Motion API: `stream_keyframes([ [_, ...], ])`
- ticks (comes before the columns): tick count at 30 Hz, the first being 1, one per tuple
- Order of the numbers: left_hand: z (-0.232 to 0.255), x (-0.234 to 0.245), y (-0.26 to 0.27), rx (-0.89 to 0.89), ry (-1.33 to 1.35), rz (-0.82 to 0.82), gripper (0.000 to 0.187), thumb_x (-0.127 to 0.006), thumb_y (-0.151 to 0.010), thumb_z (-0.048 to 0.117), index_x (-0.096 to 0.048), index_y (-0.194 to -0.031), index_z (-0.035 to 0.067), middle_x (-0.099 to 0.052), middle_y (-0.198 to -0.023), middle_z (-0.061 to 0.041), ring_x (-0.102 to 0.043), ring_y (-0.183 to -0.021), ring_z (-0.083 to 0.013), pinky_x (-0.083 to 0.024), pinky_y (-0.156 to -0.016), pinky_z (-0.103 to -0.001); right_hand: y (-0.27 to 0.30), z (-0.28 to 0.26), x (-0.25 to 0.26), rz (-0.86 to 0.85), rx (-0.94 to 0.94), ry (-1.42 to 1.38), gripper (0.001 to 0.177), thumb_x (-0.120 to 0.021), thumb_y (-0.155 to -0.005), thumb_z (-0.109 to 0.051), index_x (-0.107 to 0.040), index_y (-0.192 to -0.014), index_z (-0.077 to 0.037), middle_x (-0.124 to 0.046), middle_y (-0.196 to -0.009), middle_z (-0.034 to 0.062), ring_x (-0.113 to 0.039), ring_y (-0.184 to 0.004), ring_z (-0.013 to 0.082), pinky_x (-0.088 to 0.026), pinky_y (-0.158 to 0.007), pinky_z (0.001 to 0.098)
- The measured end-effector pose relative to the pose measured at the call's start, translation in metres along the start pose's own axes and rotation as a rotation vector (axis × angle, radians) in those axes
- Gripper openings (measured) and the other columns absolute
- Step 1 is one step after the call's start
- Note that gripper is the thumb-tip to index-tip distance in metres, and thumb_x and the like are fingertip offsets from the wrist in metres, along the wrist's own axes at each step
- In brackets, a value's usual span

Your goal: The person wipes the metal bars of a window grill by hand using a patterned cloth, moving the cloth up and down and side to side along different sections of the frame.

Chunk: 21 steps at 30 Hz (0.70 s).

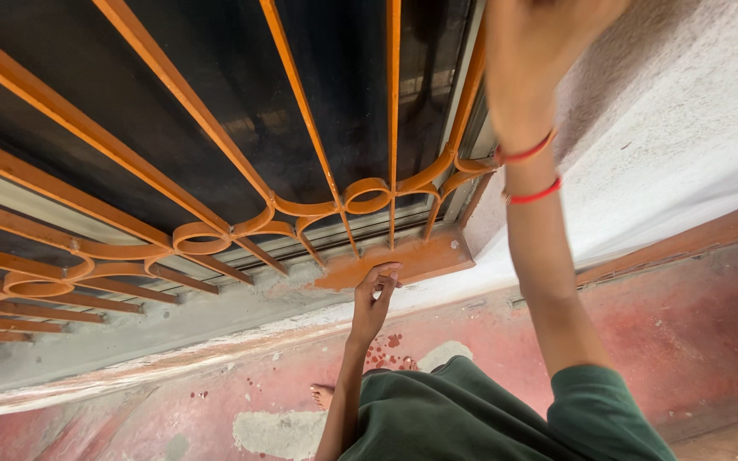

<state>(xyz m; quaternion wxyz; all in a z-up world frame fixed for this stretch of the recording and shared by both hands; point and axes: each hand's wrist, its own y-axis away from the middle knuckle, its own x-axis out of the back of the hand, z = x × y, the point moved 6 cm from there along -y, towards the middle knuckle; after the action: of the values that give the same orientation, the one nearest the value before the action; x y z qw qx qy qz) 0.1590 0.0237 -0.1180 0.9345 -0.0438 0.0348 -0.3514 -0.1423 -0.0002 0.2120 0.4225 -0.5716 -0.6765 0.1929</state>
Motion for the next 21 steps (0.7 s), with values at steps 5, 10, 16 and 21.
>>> stream_keyframes([
  [5,-0.009,-0.008,0.003,0.022,0.023,-0.045,0.023,-0.062,-0.103,0.016,-0.068,-0.121,0.003,-0.075,-0.098,-0.006,-0.071,-0.084,-0.0131,-0.051,-0.069,-0.027,0.114,-0.014,0.022,0.152,0.353,-0.253,0.032,-0.078,-0.100,-0.009,-0.069,-0.130,-0.004,-0.077,-0.113,0.0097,-0.076,-0.097,0.0176,-0.063,-0.083,0.0292],
  [10,-0.013,-0.024,0.006,0.048,-0.036,-0.112,0.022,-0.062,-0.104,0.017,-0.070,-0.119,0.005,-0.074,-0.091,-0.006,-0.071,-0.085,-0.0124,-0.050,-0.067,-0.027,0.183,0.010,0.022,-0.074,0.259,-0.125,0.037,-0.080,-0.094,-0.009,-0.066,-0.127,-0.002,-0.072,-0.115,0.0161,-0.072,-0.100,0.0257,-0.060,-0.085,0.0328],
  [16,0.009,-0.035,0.007,-0.078,-0.026,-0.167,0.021,-0.061,-0.104,0.015,-0.069,-0.121,0.004,-0.074,-0.101,-0.005,-0.071,-0.086,-0.0140,-0.050,-0.071,-0.027,0.157,-0.005,0.054,-0.045,0.078,-0.377,0.025,-0.073,-0.102,-0.004,-0.071,-0.127,-0.007,-0.074,-0.125,0.0136,-0.072,-0.098,0.0241,-0.058,-0.081,0.0331],
  [21,0.012,-0.023,0.017,0.015,-0.064,-0.107,0.020,-0.062,-0.102,0.015,-0.071,-0.118,0.006,-0.076,-0.099,-0.005,-0.072,-0.084,-0.0137,-0.049,-0.064,-0.028,0.091,-0.045,0.090,0.404,0.434,-0.503,0.032,-0.068,-0.104,0.000,-0.065,-0.134,-0.012,-0.066,-0.137,0.0158,-0.077,-0.109,0.0237,-0.062,-0.089,0.0354],
])
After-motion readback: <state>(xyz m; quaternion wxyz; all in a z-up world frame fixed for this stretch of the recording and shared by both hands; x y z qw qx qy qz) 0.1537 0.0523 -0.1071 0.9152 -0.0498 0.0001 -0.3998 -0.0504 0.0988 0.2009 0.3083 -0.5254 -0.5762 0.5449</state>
